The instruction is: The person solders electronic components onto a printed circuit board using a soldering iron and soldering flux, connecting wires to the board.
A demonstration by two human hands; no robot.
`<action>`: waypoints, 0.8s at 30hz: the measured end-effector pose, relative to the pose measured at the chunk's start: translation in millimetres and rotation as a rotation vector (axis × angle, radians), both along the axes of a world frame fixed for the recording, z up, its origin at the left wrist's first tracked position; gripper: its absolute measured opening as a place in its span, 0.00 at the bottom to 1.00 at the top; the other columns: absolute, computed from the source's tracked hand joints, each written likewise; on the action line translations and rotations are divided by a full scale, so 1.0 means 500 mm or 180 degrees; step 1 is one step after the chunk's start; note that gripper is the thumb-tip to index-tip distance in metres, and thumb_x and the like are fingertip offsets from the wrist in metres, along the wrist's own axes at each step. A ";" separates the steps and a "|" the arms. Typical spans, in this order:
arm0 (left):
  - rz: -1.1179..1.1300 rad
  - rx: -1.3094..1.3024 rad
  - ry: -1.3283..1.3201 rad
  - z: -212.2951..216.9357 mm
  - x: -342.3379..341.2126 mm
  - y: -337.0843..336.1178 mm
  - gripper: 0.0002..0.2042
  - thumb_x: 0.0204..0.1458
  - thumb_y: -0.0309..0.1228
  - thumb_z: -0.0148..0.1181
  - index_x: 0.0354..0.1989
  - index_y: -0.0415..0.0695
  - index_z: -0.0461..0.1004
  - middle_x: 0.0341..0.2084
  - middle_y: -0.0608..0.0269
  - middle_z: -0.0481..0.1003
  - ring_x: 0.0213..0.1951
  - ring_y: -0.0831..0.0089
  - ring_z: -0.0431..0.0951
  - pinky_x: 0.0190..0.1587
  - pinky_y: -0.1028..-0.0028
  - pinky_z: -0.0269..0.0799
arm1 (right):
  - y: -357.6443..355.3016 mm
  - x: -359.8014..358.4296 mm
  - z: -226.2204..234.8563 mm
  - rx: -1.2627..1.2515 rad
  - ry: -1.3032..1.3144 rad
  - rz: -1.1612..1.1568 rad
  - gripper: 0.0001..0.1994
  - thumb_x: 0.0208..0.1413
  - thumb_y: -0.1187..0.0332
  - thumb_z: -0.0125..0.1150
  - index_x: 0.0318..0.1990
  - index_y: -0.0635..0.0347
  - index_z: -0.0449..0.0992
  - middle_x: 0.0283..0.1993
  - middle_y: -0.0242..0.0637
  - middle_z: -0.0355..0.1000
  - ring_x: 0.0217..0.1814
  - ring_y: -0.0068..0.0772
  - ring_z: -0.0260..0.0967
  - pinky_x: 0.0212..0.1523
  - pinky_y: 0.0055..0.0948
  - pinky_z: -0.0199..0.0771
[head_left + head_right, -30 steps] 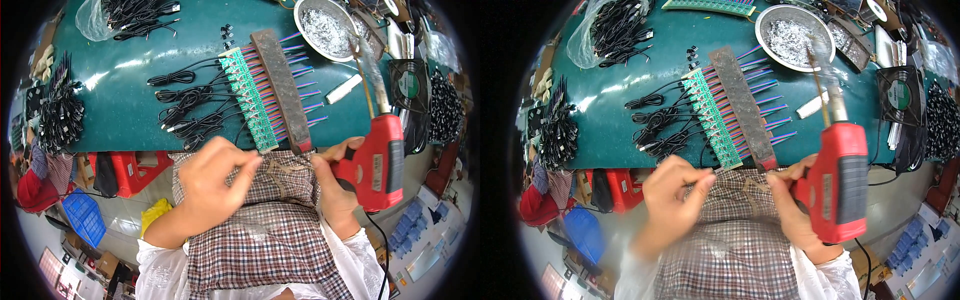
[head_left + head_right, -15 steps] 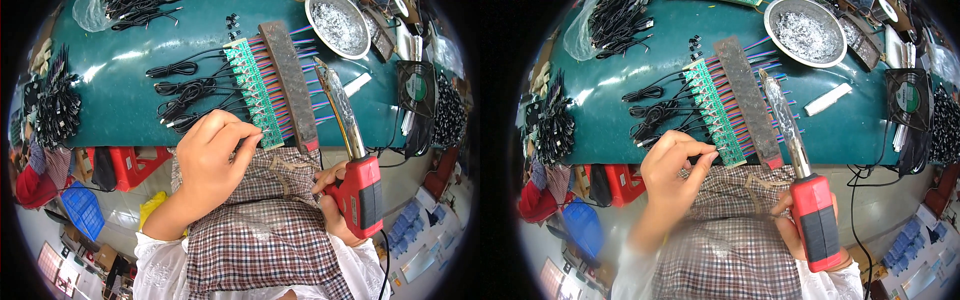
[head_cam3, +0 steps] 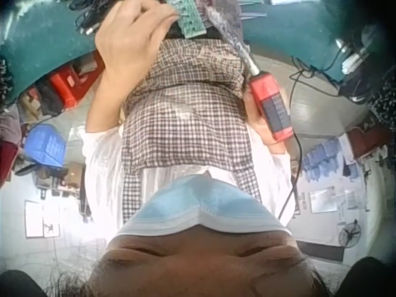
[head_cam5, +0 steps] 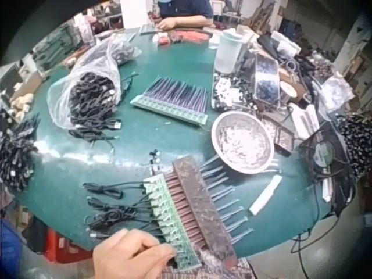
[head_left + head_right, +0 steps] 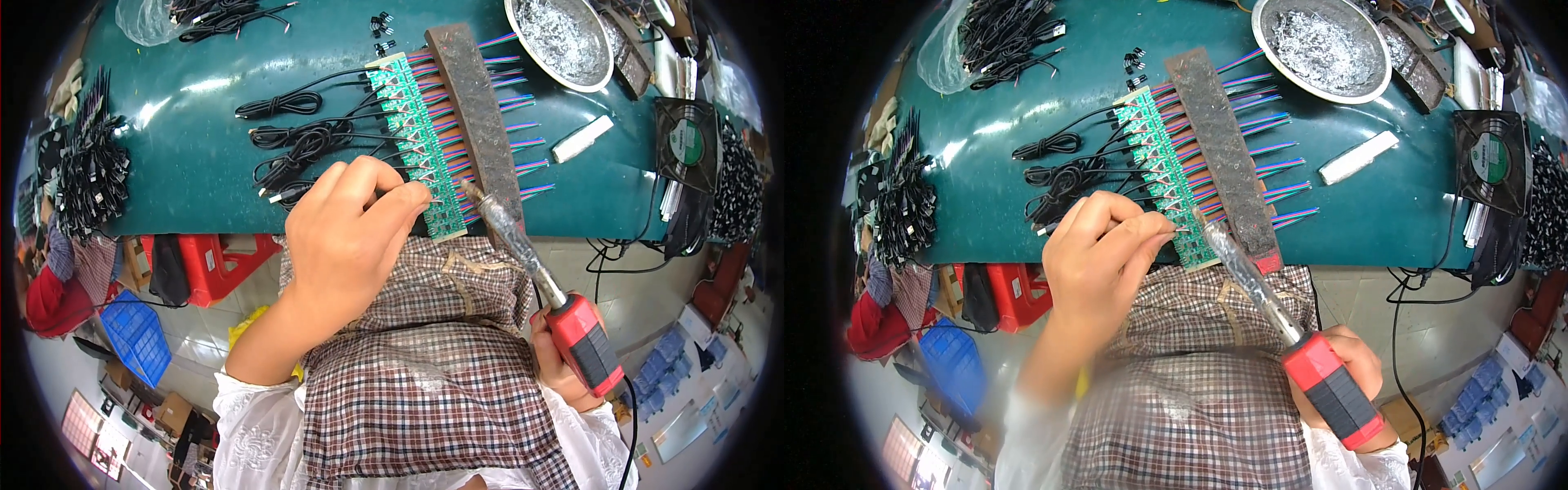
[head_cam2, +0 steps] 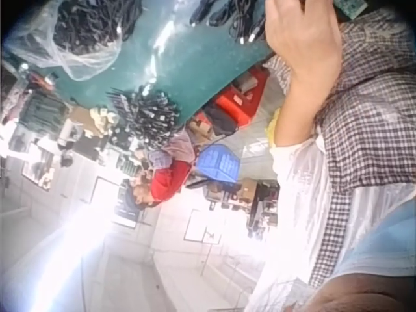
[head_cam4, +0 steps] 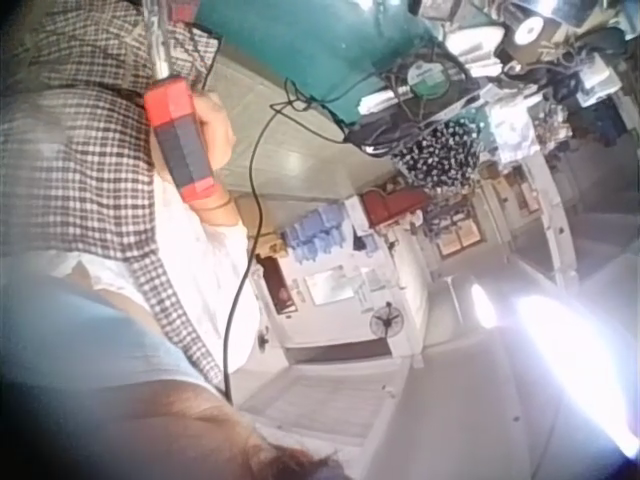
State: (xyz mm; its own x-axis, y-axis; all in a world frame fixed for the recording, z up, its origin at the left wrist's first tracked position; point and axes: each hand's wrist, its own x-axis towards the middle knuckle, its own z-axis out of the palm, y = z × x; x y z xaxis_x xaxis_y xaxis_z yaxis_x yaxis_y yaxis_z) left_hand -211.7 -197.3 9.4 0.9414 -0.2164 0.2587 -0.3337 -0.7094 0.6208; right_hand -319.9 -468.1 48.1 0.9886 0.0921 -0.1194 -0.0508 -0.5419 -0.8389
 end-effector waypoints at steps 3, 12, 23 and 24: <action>-0.0045 0.0094 -0.0121 -0.009 0.004 0.003 0.10 0.38 0.24 0.72 0.31 0.47 0.80 0.25 0.69 0.71 0.26 0.71 0.71 0.25 0.71 0.65 | 0.005 0.005 0.007 -0.0332 -0.0078 0.0039 0.07 0.47 0.74 0.66 0.35 0.62 0.75 0.34 0.42 0.72 0.31 0.45 0.72 0.33 0.36 0.71; -0.0040 0.0109 -0.0018 -0.002 0.006 0.000 0.11 0.36 0.23 0.73 0.31 0.46 0.82 0.25 0.67 0.72 0.26 0.69 0.72 0.25 0.71 0.66 | 0.001 0.006 0.001 -0.0184 0.0106 0.0091 0.11 0.42 0.75 0.67 0.35 0.62 0.76 0.36 0.44 0.73 0.33 0.47 0.72 0.36 0.38 0.72; -0.0029 0.0101 -0.0005 -0.004 0.006 0.000 0.11 0.37 0.23 0.73 0.31 0.46 0.82 0.25 0.67 0.72 0.26 0.69 0.72 0.25 0.70 0.66 | 0.007 0.021 0.005 -0.0107 0.0248 0.0175 0.10 0.41 0.77 0.65 0.34 0.63 0.74 0.33 0.44 0.71 0.32 0.47 0.71 0.35 0.37 0.71; -0.0031 0.0104 -0.0005 -0.004 0.006 0.000 0.11 0.37 0.23 0.73 0.31 0.46 0.82 0.25 0.67 0.72 0.27 0.70 0.72 0.26 0.70 0.66 | 0.008 0.024 0.009 -0.0174 0.0206 0.0215 0.09 0.43 0.76 0.65 0.33 0.63 0.75 0.32 0.44 0.71 0.31 0.47 0.71 0.35 0.38 0.71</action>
